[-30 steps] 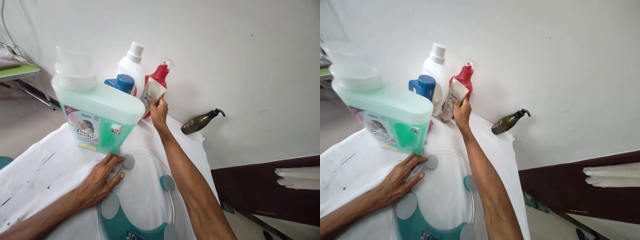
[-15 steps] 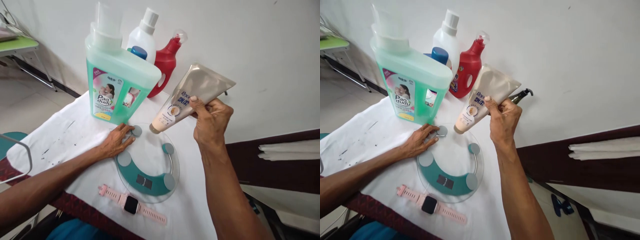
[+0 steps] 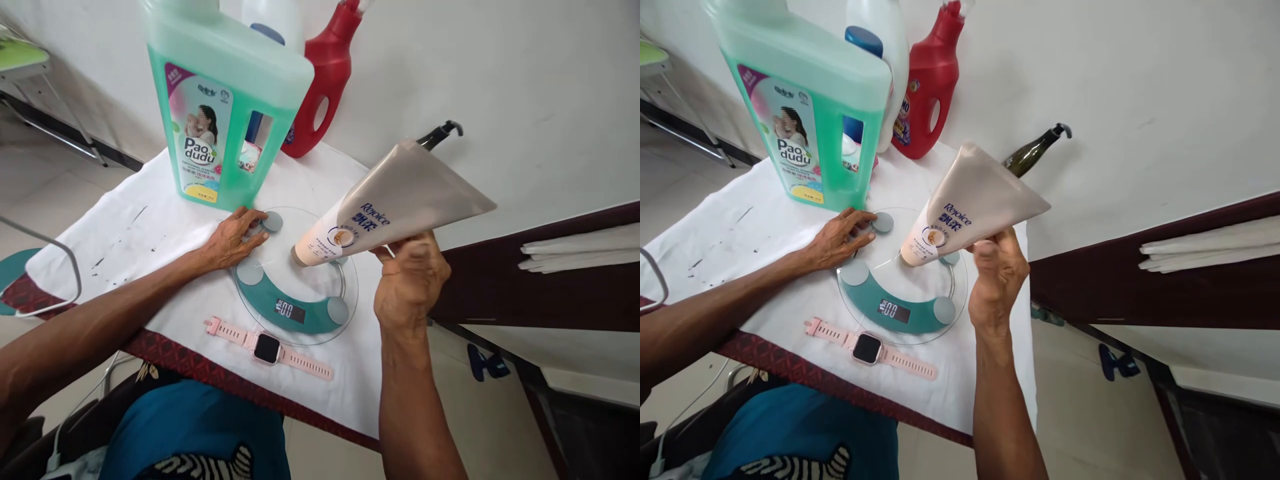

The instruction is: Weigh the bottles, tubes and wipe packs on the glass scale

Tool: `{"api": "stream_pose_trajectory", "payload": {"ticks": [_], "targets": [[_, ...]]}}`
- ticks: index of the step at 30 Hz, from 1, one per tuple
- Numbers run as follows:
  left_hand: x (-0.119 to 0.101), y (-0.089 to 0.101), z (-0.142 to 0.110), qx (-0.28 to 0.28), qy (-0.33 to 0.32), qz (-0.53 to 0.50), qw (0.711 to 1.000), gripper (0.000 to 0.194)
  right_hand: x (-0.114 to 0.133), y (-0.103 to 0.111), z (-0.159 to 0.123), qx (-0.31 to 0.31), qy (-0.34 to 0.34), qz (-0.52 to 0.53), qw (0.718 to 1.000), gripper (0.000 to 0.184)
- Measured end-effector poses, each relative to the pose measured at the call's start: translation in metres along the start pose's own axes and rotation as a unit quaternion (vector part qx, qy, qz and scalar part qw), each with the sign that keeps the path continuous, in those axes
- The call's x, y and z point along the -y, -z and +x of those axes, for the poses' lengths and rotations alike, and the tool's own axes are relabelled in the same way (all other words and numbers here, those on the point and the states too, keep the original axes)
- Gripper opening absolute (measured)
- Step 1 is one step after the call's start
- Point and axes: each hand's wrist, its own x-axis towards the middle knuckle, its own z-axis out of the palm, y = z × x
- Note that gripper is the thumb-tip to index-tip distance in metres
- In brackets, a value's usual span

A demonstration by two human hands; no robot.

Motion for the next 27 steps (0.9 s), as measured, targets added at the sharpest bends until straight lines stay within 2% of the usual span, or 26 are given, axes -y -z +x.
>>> {"api": "stream_pose_trajectory", "payload": {"ticks": [3,6,8,10,17,27], "targets": [[0.001,0.0,0.001,0.001,-0.005,0.005,1.0,0.04,-0.023,0.007,-0.017,-0.074,-0.071,0.043,0.994,0.074],[0.002,0.0,0.002,0.002,-0.003,0.008,1.0,0.042,-0.043,0.014,-0.034,-0.171,-0.128,0.005,0.977,0.081],[0.001,0.0,0.002,0.004,0.002,0.008,1.0,0.044,-0.051,0.019,-0.04,-0.222,-0.132,-0.017,0.966,0.082],[0.001,0.0,0.002,0.004,0.003,0.008,1.0,0.045,-0.054,0.023,-0.042,-0.248,-0.115,-0.033,0.961,0.08],[-0.001,0.002,0.004,0.01,-0.005,0.031,0.999,0.051,-0.049,0.027,-0.043,-0.222,-0.097,-0.059,0.968,0.064],[-0.003,0.004,0.004,0.013,-0.009,0.034,0.999,0.051,-0.051,0.026,-0.046,-0.203,-0.103,-0.087,0.97,0.057]]}}
